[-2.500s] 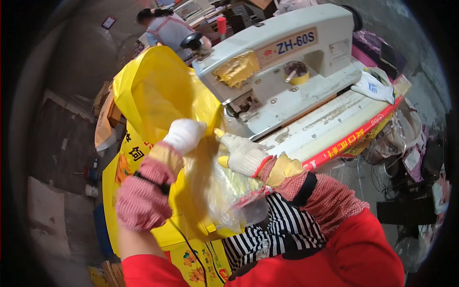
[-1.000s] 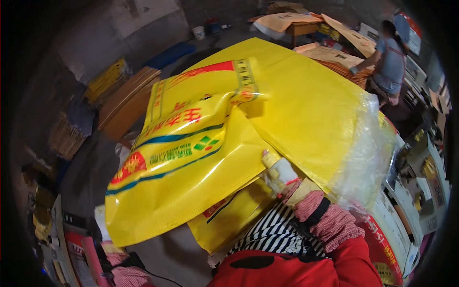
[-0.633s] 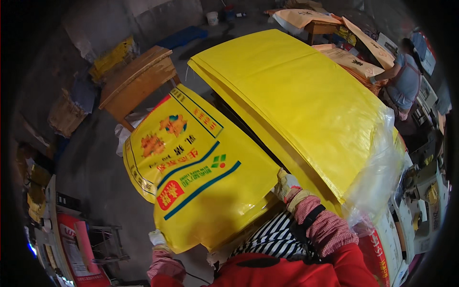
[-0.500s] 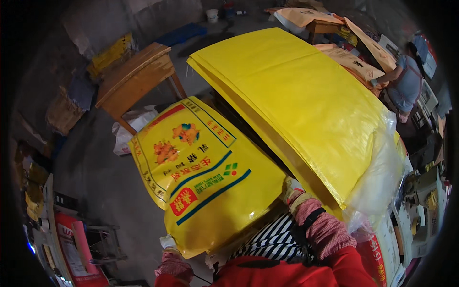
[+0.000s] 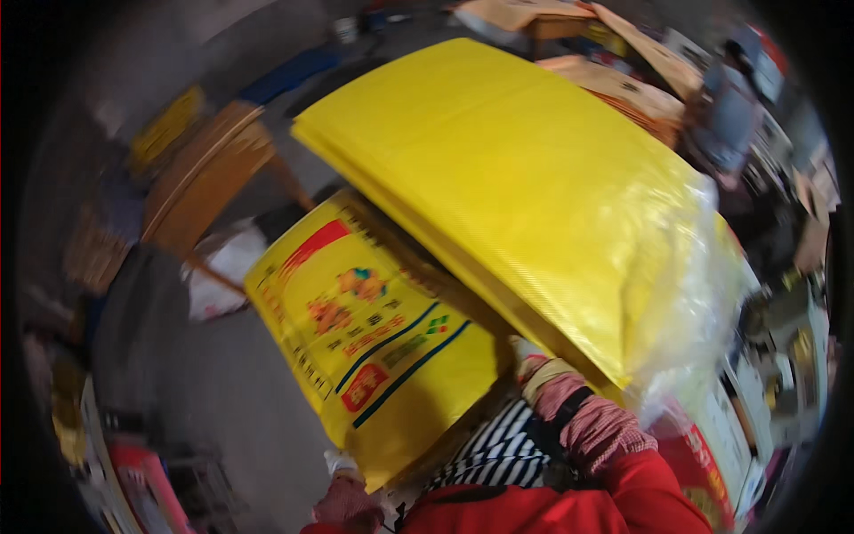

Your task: Inserting plastic liners into woven yellow industrial bags and sewing the top edges using an industrial sewing machine.

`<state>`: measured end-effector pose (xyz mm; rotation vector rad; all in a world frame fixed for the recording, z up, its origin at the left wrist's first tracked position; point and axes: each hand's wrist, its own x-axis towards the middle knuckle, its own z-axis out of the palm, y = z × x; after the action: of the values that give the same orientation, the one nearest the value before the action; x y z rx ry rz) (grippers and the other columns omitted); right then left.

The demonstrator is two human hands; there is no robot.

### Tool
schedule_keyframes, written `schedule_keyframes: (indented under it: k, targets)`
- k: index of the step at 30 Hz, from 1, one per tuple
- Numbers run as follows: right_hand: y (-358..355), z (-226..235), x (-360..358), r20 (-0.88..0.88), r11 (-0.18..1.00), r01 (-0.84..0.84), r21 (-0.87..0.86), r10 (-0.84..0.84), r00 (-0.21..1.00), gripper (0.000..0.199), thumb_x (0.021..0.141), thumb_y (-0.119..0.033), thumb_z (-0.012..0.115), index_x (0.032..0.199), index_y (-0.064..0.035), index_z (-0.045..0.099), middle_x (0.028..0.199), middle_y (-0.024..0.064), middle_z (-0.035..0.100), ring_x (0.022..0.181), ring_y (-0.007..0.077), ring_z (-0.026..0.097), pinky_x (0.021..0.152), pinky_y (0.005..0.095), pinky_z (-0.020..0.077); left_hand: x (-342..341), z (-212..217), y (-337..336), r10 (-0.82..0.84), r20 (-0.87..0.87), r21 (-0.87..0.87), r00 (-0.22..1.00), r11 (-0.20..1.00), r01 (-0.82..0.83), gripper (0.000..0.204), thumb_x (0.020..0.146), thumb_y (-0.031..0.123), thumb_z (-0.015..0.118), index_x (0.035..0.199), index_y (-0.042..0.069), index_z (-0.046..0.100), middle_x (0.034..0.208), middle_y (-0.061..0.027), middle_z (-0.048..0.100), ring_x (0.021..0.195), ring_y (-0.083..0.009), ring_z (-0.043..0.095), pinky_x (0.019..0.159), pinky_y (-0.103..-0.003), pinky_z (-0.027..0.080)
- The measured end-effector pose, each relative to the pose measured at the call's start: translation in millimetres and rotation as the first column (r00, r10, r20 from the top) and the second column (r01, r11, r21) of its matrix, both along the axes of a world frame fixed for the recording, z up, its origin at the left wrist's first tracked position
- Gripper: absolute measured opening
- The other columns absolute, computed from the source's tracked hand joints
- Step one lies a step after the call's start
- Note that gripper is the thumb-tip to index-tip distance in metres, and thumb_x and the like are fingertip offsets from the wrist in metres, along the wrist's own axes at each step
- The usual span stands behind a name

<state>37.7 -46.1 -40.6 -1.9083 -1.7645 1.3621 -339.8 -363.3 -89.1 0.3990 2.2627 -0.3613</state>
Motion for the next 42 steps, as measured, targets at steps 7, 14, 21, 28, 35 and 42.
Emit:
schedule_keyframes:
  k: [7, 14, 21, 28, 35, 42]
  targets:
    - [-85.4, 266.2, 34.9, -0.383, 0.799, -0.563, 0.213, 0.598, 0.704, 0.041, 0.086, -0.030, 0.047, 0.120, -0.0063, 0.049, 0.113, 0.0151, 0.056, 0.106, 0.0291, 0.052, 0.092, 0.0332, 0.0394, 5.8, 73.7, 107.9, -0.207, -0.490, 0.488, 0.847, 0.740, 0.463, 0.024, 0.080, 0.022, 0.052, 0.095, 0.003, 0.057, 0.098, -0.0147, 0.051, 0.093, -0.0298, 0.049, 0.083, -0.036, 0.039]
    - [-44.7, 349.8, 139.9, -0.693, 0.609, 0.538, 0.583, 0.025, 0.721, 0.030, 0.081, -0.007, 0.049, 0.110, -0.0043, 0.054, 0.103, 0.0111, 0.060, 0.096, 0.0232, 0.057, 0.084, 0.0305, 0.0440, 162.0, 279.8, 275.3, -0.361, -0.264, 0.964, 0.894, -0.075, 0.255, 0.024, 0.084, 0.012, 0.050, 0.101, -0.005, 0.055, 0.115, -0.0161, 0.050, 0.109, -0.0284, 0.045, 0.094, -0.034, 0.034]
    - [-40.7, 284.3, 182.8, 0.162, 0.620, 0.157, 0.769, -0.426, 0.890, 0.028, 0.075, -0.017, 0.052, 0.101, -0.0085, 0.058, 0.105, 0.0121, 0.058, 0.103, 0.0307, 0.051, 0.090, 0.0355, 0.0384, 372.8, 319.3, 361.0, -0.863, 0.458, 0.799, 0.214, 0.294, -0.525, 0.038, 0.084, 0.022, 0.057, 0.111, -0.004, 0.049, 0.101, -0.0100, 0.054, 0.082, -0.0147, 0.055, 0.071, -0.026, 0.046]
    - [-54.9, 288.7, 193.8, 0.032, 0.627, 0.146, 0.765, -0.264, 0.964, 0.029, 0.075, -0.023, 0.052, 0.099, -0.0094, 0.060, 0.116, 0.0120, 0.052, 0.111, 0.0291, 0.043, 0.095, 0.0372, 0.0324, 429.5, 344.2, 372.5, -0.913, 0.195, 0.977, 0.358, 0.213, 0.012, 0.017, 0.076, 0.008, 0.058, 0.089, -0.003, 0.060, 0.084, -0.0130, 0.062, 0.077, -0.0214, 0.059, 0.069, -0.030, 0.046]
    - [-74.4, 291.6, 90.5, 0.114, 0.547, -0.567, 0.616, 0.650, 0.751, 0.022, 0.076, -0.021, 0.051, 0.082, -0.0030, 0.061, 0.071, 0.0203, 0.059, 0.069, 0.0330, 0.060, 0.064, 0.0409, 0.0474, 330.0, 408.5, 368.8, -0.584, -0.806, 0.588, 0.093, -0.809, 0.022, 0.041, 0.079, 0.002, 0.050, 0.120, -0.002, 0.045, 0.117, -0.0186, 0.050, 0.107, -0.0293, 0.051, 0.091, -0.035, 0.041]
    - [-9.6, 291.2, 142.3, -0.033, 0.670, -0.145, 0.728, 0.245, 0.969, 0.026, 0.071, -0.035, 0.062, 0.076, -0.0091, 0.061, 0.070, 0.0182, 0.059, 0.062, 0.0362, 0.056, 0.052, 0.0416, 0.0445, 260.8, 443.2, 299.2, -0.962, 0.083, 0.993, 0.260, 0.058, -0.101, 0.038, 0.081, 0.017, 0.060, 0.111, -0.004, 0.051, 0.104, -0.0064, 0.056, 0.090, -0.0125, 0.055, 0.078, -0.025, 0.045]
